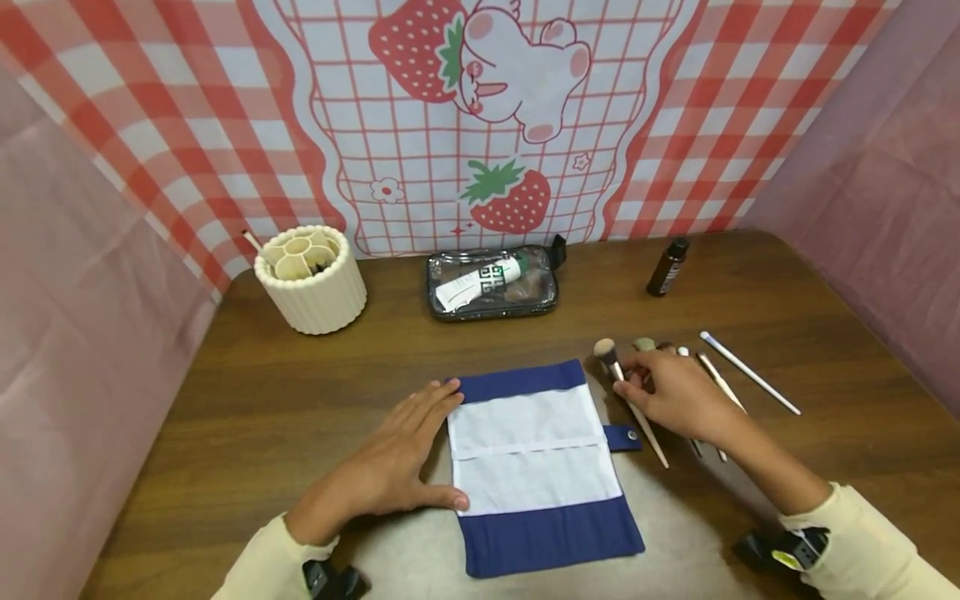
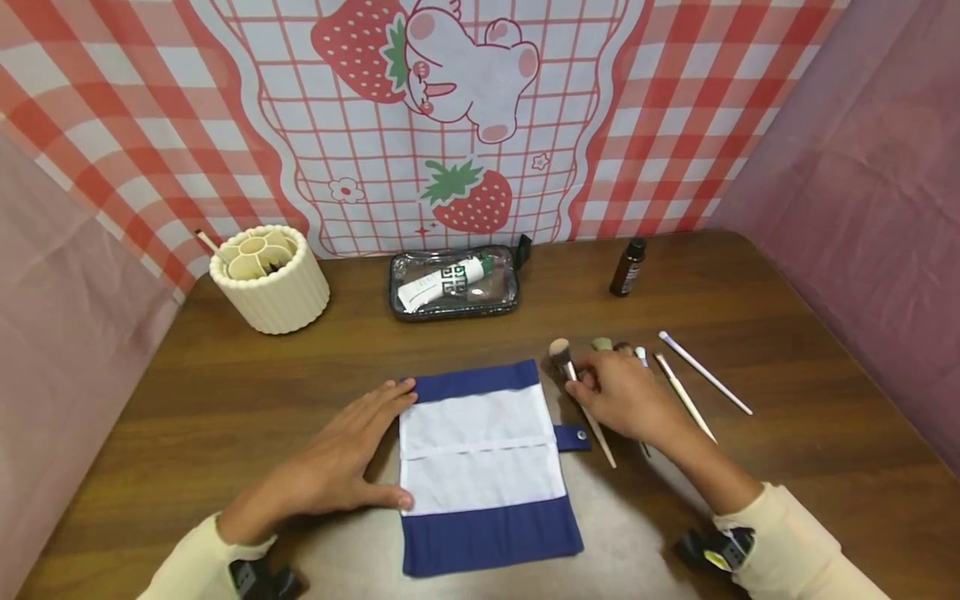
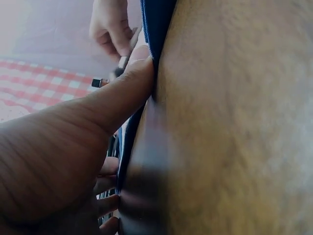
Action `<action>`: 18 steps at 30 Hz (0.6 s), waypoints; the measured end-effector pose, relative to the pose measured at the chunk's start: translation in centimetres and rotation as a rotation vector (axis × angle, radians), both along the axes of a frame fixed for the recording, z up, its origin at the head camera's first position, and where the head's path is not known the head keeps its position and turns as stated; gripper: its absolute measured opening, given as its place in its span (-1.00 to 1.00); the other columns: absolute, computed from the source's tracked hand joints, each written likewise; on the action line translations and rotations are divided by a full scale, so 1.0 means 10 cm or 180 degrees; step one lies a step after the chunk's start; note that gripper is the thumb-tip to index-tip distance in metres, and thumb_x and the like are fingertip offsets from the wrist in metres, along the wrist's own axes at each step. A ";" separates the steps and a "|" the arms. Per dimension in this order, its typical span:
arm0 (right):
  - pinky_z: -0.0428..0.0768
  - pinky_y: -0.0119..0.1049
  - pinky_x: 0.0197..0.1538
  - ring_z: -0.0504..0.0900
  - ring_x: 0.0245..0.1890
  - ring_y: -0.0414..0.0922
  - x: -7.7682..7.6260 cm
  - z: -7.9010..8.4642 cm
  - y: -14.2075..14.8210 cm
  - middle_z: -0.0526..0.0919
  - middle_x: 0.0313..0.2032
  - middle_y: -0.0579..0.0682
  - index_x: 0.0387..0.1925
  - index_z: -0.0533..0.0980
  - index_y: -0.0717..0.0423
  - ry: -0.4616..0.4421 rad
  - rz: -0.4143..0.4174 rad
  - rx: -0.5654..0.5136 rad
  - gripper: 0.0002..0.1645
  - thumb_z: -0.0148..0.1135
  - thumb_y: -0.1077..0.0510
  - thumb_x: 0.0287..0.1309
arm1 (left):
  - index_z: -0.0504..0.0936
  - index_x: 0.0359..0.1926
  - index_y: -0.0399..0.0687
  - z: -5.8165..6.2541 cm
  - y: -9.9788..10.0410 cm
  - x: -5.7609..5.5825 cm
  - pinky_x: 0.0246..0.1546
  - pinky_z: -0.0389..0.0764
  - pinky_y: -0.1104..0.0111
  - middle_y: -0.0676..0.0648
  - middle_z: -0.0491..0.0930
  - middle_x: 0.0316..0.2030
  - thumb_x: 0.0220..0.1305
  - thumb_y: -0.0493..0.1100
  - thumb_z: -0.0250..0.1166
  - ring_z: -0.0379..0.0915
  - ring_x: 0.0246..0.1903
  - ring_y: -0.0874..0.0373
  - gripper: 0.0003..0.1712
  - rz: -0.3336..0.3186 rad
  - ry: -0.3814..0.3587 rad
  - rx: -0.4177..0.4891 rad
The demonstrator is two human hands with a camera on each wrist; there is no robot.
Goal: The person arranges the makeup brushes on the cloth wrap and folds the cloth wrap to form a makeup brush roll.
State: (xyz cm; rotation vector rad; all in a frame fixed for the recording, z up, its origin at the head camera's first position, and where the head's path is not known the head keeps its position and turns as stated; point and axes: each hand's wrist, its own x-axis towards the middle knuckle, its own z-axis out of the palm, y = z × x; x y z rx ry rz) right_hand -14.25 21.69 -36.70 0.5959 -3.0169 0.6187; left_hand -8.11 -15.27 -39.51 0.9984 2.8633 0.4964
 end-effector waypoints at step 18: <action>0.57 -0.02 -0.34 0.59 -0.38 0.04 -0.32 0.30 -0.34 0.48 -0.14 0.27 0.13 0.25 0.24 -0.1096 0.0212 -0.2484 -0.43 0.23 0.15 0.15 | -0.04 0.42 -0.06 -0.01 -0.02 -0.02 0.29 -0.08 0.08 -0.01 -0.17 0.43 -0.22 0.60 0.15 -0.29 0.39 0.01 0.32 -0.0008 0.0056 0.0040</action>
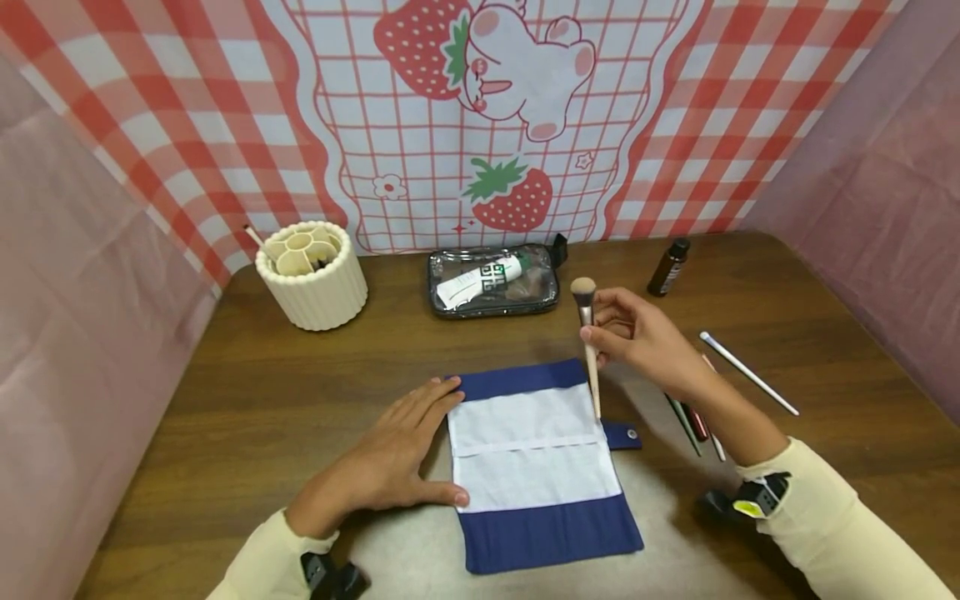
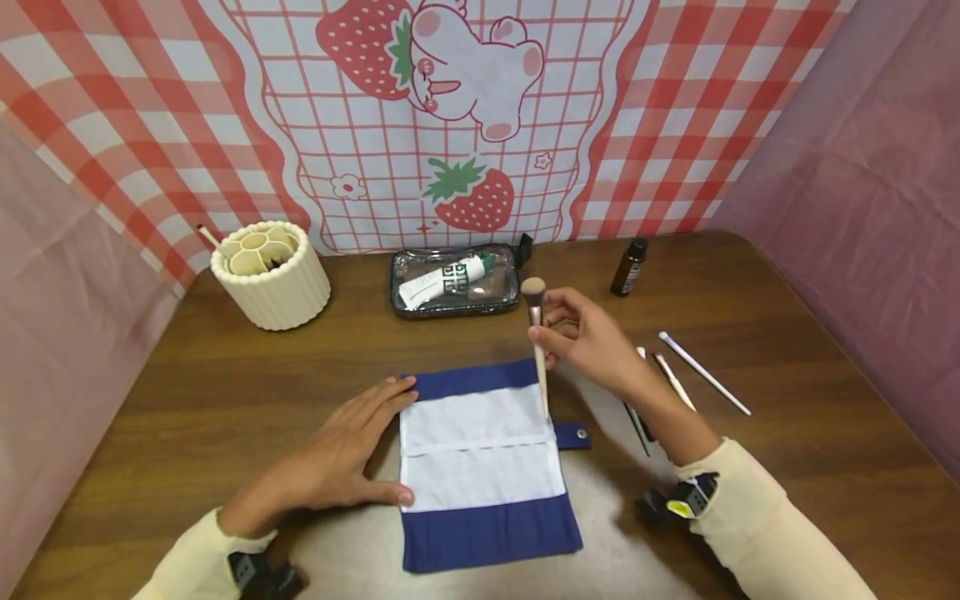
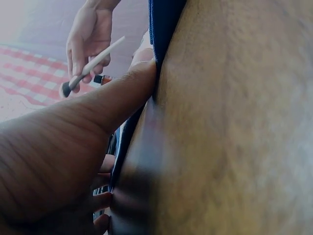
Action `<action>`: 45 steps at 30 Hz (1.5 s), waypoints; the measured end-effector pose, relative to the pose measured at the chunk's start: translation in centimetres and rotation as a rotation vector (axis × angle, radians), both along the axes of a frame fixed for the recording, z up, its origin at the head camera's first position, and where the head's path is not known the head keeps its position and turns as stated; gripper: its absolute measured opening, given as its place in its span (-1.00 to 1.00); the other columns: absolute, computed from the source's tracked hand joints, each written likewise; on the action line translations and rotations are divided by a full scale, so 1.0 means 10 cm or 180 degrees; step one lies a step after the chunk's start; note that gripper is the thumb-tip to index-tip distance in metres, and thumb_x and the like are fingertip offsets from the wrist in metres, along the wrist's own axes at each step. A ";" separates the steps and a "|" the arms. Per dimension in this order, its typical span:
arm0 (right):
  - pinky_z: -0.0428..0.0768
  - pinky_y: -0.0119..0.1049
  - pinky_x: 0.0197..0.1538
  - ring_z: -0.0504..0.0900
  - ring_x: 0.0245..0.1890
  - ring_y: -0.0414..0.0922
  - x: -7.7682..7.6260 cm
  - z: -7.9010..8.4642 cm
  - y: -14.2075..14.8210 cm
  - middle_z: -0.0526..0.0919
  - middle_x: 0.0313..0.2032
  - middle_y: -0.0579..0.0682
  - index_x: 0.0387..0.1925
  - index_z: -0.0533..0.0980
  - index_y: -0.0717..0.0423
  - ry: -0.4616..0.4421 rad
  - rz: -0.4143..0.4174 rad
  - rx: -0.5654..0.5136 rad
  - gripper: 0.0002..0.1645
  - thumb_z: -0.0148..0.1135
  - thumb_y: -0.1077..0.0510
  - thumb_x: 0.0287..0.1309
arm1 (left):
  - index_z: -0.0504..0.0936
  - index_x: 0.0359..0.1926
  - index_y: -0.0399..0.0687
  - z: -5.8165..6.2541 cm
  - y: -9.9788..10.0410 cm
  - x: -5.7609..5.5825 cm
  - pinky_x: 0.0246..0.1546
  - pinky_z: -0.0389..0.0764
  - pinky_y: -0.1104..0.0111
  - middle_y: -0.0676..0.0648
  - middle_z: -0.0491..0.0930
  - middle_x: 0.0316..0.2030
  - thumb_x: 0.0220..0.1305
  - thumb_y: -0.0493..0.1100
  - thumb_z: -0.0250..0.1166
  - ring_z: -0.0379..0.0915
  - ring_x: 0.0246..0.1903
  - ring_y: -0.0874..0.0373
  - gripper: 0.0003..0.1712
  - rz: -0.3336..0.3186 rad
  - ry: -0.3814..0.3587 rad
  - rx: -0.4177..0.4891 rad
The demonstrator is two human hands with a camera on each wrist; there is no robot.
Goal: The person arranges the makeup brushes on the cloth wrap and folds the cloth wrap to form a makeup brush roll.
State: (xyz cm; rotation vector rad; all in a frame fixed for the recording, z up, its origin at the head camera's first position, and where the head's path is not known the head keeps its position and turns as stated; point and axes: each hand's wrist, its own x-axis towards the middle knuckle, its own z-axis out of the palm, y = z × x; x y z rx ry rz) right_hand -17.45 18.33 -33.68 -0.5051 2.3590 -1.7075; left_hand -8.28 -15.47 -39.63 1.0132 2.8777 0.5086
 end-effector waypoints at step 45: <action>0.58 0.01 -0.33 0.62 -0.38 0.25 0.19 -0.15 -1.18 0.36 -0.09 0.34 0.24 0.04 0.16 -0.0826 0.0864 -0.0160 -0.20 0.27 0.34 0.05 | -0.05 0.42 -0.02 -0.02 0.00 -0.01 0.28 -0.08 0.05 0.00 -0.17 0.43 -0.24 0.63 0.12 -0.29 0.39 0.01 0.33 0.0089 -0.0001 -0.0042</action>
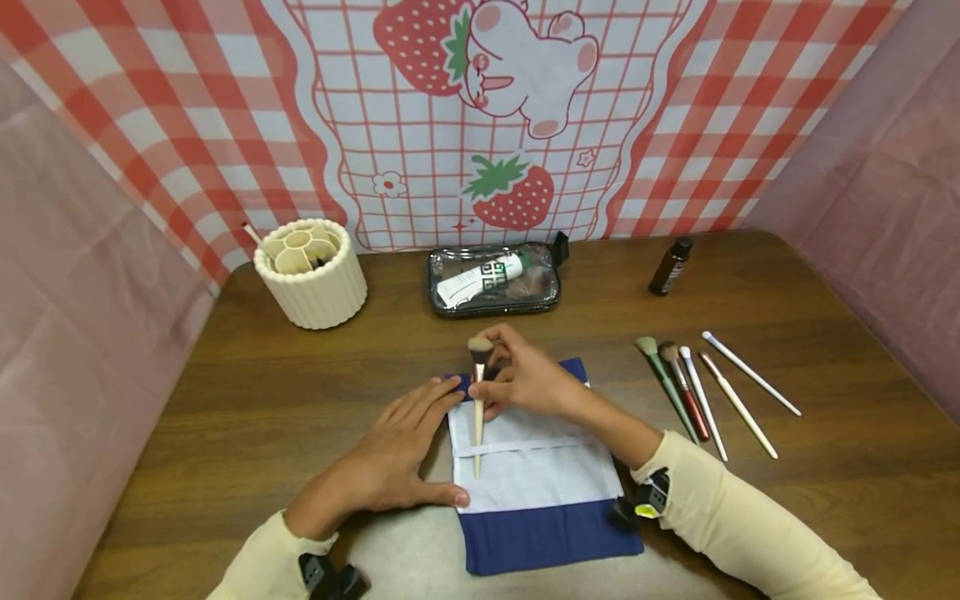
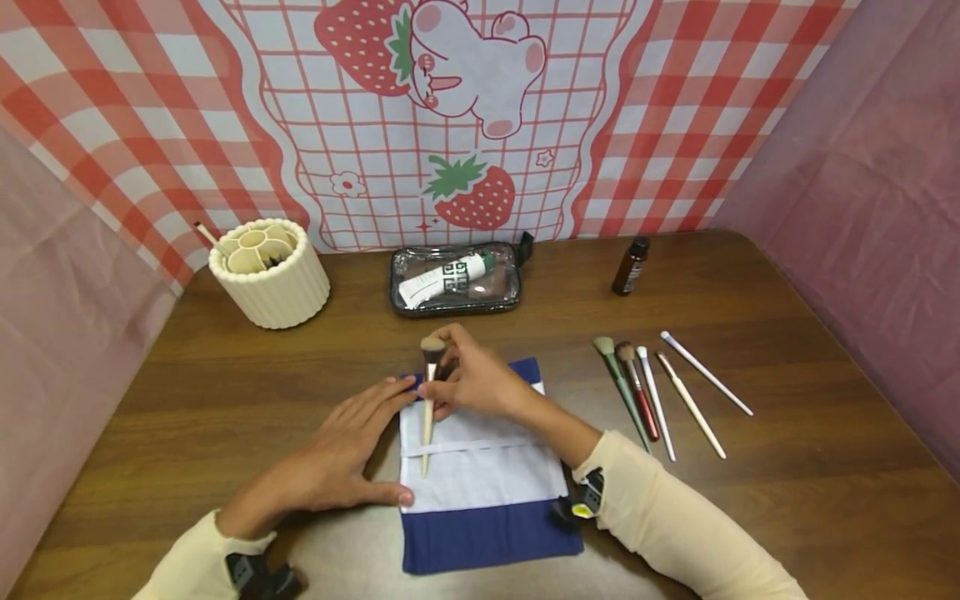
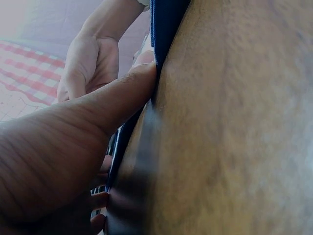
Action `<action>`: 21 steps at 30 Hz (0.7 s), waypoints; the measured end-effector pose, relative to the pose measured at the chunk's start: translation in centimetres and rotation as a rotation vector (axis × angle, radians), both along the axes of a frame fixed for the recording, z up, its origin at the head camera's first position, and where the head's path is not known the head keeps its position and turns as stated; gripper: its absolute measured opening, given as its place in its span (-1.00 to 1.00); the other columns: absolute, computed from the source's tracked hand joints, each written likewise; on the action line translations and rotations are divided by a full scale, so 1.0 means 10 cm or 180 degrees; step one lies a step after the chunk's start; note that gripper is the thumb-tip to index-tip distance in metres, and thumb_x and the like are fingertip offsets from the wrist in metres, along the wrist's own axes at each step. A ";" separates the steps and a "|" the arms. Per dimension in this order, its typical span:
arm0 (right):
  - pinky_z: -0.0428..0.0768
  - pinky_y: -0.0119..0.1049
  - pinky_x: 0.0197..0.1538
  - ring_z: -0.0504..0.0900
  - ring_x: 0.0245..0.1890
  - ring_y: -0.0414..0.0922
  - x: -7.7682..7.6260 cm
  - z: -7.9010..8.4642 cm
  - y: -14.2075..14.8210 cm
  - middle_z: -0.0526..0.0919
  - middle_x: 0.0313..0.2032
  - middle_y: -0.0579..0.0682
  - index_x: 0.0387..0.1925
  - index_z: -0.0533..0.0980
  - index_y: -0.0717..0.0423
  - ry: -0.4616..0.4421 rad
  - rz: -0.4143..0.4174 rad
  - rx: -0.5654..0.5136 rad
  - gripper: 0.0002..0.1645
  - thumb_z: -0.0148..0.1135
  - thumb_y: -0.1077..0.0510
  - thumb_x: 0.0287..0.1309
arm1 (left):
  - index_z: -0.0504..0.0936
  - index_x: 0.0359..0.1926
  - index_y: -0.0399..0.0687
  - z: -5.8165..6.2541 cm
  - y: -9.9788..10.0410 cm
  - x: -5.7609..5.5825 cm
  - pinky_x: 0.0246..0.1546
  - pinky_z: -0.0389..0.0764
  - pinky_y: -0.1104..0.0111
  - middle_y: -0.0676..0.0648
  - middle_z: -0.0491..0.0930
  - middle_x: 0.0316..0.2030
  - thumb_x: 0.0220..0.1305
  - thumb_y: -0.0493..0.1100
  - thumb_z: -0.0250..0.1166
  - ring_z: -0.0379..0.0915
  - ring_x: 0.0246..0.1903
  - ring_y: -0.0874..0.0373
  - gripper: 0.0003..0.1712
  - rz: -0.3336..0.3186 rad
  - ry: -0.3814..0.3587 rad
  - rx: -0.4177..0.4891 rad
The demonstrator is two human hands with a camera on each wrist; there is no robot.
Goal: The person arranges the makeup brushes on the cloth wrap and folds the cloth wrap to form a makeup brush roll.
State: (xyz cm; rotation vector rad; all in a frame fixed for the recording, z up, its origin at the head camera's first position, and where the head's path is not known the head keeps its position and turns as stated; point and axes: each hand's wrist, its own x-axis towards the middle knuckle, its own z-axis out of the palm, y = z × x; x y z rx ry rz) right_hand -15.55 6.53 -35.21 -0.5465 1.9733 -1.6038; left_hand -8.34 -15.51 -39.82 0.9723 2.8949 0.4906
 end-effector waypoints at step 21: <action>0.49 -0.35 -0.41 0.51 -0.51 -0.28 -0.01 -0.25 0.04 0.50 -0.43 -0.19 -0.41 0.57 -0.13 0.1628 0.0664 0.1097 -0.74 0.07 -0.13 0.24 | -0.07 0.43 -0.07 -0.02 -0.01 0.00 0.29 -0.11 0.06 -0.01 -0.20 0.43 -0.21 0.62 0.11 -0.32 0.39 0.01 0.33 -0.0039 0.0012 -0.0014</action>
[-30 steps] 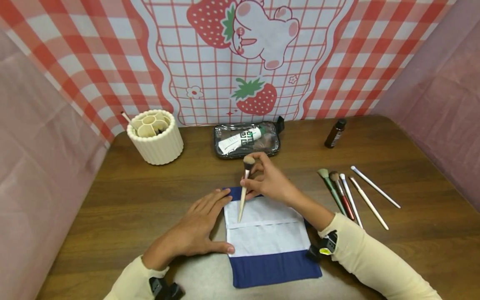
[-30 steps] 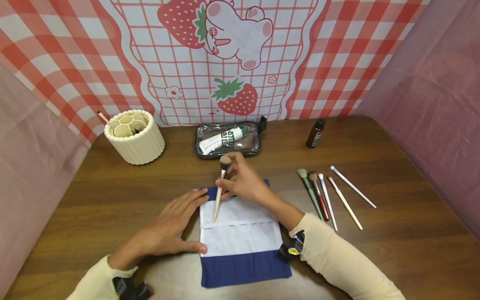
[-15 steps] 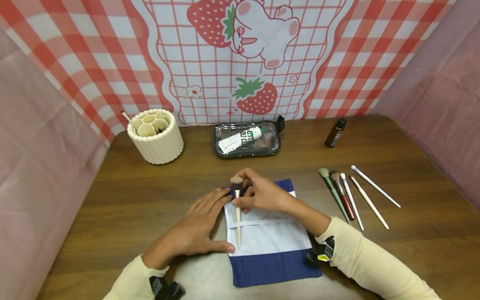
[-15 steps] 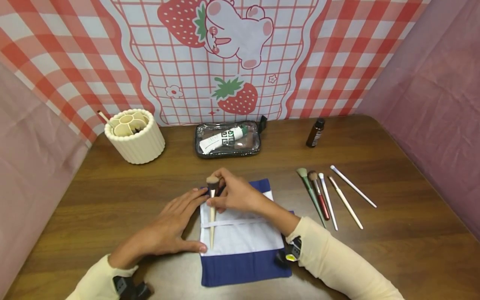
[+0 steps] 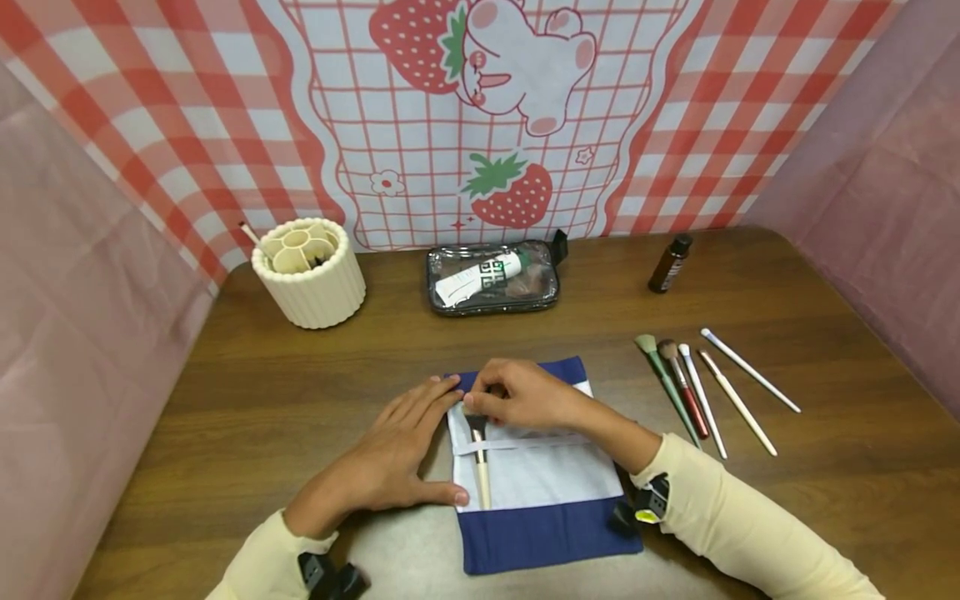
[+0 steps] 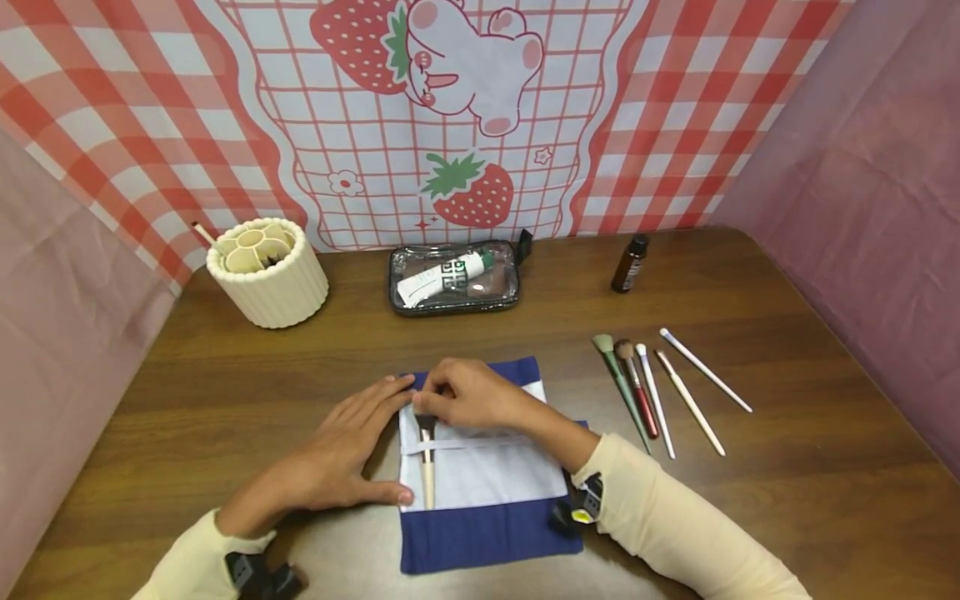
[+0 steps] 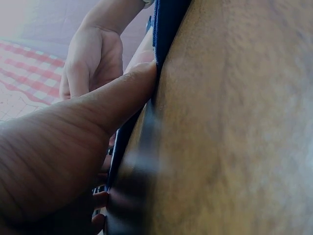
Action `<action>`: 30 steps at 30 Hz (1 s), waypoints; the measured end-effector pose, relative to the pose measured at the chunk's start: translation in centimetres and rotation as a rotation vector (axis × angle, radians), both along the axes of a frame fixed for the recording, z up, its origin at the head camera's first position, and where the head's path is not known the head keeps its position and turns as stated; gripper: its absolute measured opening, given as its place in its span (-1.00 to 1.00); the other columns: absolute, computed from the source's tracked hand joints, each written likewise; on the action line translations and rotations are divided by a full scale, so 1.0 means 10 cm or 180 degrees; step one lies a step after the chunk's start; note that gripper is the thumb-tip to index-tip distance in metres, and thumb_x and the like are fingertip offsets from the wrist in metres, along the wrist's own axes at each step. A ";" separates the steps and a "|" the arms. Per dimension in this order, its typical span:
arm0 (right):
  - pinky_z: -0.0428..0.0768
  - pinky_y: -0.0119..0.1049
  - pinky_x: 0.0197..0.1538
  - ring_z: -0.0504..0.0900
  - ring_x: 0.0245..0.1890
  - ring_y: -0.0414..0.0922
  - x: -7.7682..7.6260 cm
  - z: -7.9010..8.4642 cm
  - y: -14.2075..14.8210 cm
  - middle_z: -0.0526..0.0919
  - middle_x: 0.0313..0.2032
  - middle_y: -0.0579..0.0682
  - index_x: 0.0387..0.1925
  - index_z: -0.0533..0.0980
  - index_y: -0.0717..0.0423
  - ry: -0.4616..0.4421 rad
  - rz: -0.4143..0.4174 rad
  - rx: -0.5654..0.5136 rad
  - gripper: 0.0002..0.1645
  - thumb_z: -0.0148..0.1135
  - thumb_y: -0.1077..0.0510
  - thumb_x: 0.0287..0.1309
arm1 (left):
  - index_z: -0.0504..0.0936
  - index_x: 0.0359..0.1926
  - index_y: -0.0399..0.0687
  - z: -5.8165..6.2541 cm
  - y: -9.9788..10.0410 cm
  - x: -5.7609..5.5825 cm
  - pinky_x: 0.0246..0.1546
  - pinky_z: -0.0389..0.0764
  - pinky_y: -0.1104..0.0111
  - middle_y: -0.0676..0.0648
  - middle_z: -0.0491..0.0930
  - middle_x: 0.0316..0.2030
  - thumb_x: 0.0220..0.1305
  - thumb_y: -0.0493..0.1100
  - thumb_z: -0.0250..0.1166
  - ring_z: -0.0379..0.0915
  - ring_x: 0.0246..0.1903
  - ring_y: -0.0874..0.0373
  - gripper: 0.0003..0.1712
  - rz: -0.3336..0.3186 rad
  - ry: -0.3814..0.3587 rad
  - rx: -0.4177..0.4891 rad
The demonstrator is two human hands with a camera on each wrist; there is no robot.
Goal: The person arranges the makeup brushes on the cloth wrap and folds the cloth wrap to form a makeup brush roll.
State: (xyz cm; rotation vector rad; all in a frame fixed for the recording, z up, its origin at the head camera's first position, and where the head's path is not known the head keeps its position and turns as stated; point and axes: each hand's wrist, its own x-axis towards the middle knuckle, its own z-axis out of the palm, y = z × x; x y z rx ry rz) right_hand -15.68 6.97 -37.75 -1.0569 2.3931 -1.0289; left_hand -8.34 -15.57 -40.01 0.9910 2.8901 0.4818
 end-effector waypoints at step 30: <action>0.38 -0.18 -0.47 0.44 -0.53 -0.12 -0.21 0.46 1.75 0.54 -0.50 -0.09 -0.35 0.52 0.07 0.0975 -0.1615 0.1615 -0.93 0.18 0.15 0.14 | -0.08 0.43 -0.02 -0.01 0.02 -0.01 0.29 -0.12 0.06 0.01 -0.22 0.43 -0.24 0.63 0.12 -0.31 0.39 0.00 0.34 -0.0017 0.0005 -0.0015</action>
